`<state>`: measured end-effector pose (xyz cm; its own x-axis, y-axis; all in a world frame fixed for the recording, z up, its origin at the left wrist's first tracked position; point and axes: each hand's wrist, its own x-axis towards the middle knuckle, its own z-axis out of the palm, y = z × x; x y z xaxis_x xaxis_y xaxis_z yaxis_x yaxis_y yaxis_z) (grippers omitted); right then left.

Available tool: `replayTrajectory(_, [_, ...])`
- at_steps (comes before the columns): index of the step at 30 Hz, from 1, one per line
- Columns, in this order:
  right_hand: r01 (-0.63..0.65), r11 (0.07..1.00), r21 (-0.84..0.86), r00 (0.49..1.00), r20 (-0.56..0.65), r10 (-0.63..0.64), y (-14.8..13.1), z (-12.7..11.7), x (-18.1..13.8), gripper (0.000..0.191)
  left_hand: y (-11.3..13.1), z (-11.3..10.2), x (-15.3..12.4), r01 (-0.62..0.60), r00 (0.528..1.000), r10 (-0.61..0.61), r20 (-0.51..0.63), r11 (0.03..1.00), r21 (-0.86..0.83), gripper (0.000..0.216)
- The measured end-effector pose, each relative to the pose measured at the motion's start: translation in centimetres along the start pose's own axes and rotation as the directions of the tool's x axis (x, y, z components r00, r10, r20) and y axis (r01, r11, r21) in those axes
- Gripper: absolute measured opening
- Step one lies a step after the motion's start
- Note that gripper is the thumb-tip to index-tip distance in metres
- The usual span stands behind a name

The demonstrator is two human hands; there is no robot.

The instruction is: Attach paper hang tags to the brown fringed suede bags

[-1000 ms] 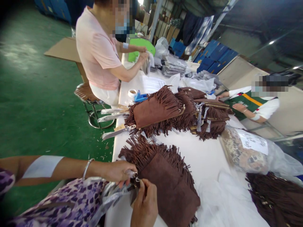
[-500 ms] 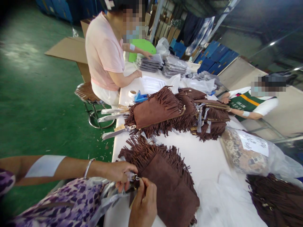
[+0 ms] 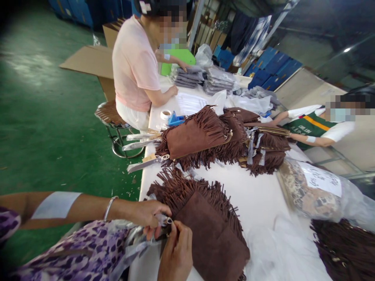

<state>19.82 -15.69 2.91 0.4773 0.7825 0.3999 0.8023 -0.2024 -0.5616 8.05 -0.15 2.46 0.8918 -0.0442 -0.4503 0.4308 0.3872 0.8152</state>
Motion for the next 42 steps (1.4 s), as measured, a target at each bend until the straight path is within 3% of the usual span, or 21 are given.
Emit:
replayTrajectory(3, [0.005, 1.000, 0.010, 1.000, 0.014, -0.005, 0.1, -0.1, -0.3, 0.021, 0.2, 0.0, -0.1, -0.004, 1.000, 0.004, 0.003, 1.000, -0.014, 0.059])
replayTrajectory(13, [-0.151, 0.987, 0.057, 0.988, 0.053, 0.148, -1.2, -0.4, -0.7, 0.030, 0.2, 0.2, 0.0, 0.006, 1.000, -0.006, -0.005, 1.000, -0.004, 0.067])
replayTrajectory(24, [-0.050, 0.997, -0.053, 0.991, 0.121, 0.056, 0.0, -0.1, -0.4, 0.029, 0.2, 0.4, -0.1, -0.018, 0.999, 0.018, -0.027, 1.000, -0.010, 0.062])
replayTrajectory(28, [-0.044, 0.991, -0.123, 0.991, 0.123, 0.059, -0.4, 0.2, -0.4, 0.034, 1.1, 0.8, -0.9, -0.063, 0.998, 0.062, -0.024, 0.997, -0.050, 0.040])
replayTrajectory(34, [-0.060, 0.989, -0.138, 0.985, 0.151, 0.081, -0.8, 0.2, -0.7, 0.037, 0.9, 0.7, -0.6, -0.104, 0.992, 0.093, -0.082, 0.983, -0.152, 0.046])
replayTrajectory(39, [-0.101, 0.995, -0.015, 0.991, 0.082, 0.102, -0.9, 0.5, -1.1, 0.031, 0.0, 0.7, 0.0, -0.064, 0.997, 0.052, -0.052, 0.963, -0.263, 0.033])
replayTrajectory(42, [-0.148, 0.988, 0.041, 0.989, 0.011, 0.148, -1.0, 1.0, -1.8, 0.030, -0.7, 1.0, 0.2, -0.049, 0.998, 0.029, -0.064, 0.936, -0.350, 0.038])
